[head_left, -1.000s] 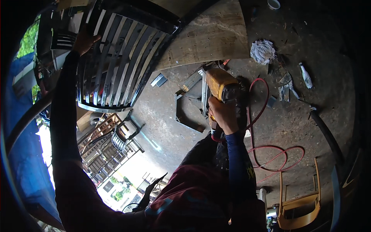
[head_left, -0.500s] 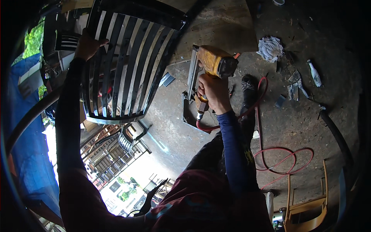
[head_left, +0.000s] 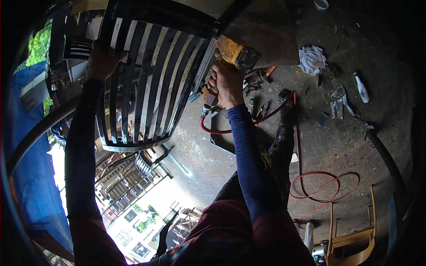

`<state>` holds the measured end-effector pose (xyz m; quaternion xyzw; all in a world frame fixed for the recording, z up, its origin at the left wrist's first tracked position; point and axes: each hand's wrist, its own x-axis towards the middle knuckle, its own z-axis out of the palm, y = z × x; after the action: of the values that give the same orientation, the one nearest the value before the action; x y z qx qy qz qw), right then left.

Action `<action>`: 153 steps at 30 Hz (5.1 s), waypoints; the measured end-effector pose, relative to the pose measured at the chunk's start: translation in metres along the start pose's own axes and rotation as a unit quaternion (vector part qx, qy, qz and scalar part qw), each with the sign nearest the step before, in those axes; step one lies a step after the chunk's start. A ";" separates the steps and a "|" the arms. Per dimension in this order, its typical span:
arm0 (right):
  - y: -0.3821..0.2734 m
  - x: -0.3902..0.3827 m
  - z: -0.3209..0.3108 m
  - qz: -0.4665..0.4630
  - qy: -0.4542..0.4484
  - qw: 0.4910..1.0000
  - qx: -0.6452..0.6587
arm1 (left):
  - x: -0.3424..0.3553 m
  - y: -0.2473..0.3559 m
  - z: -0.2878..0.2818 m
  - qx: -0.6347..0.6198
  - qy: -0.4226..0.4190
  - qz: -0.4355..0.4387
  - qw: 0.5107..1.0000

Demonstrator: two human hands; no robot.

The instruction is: Repairing a chair using a nail gun and a hammer.

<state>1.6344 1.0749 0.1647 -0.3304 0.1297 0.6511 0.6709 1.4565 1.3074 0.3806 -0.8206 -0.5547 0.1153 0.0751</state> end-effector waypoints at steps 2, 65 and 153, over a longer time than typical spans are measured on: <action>0.002 0.005 0.001 -0.015 -0.003 1.000 -0.003 | -0.001 0.000 0.001 -0.037 -0.010 -0.017 0.999; -0.157 -0.133 0.134 -0.085 -0.116 0.911 -0.387 | -0.088 0.088 -0.035 -0.028 0.126 -0.106 0.986; -0.167 -0.243 0.038 0.037 0.121 0.944 -0.304 | -0.276 0.275 0.072 -0.319 -0.117 0.022 0.940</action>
<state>1.7562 0.9176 0.3859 -0.5900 0.0176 0.6388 0.4936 1.5838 0.9480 0.2713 -0.7942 -0.5492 0.0293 -0.2583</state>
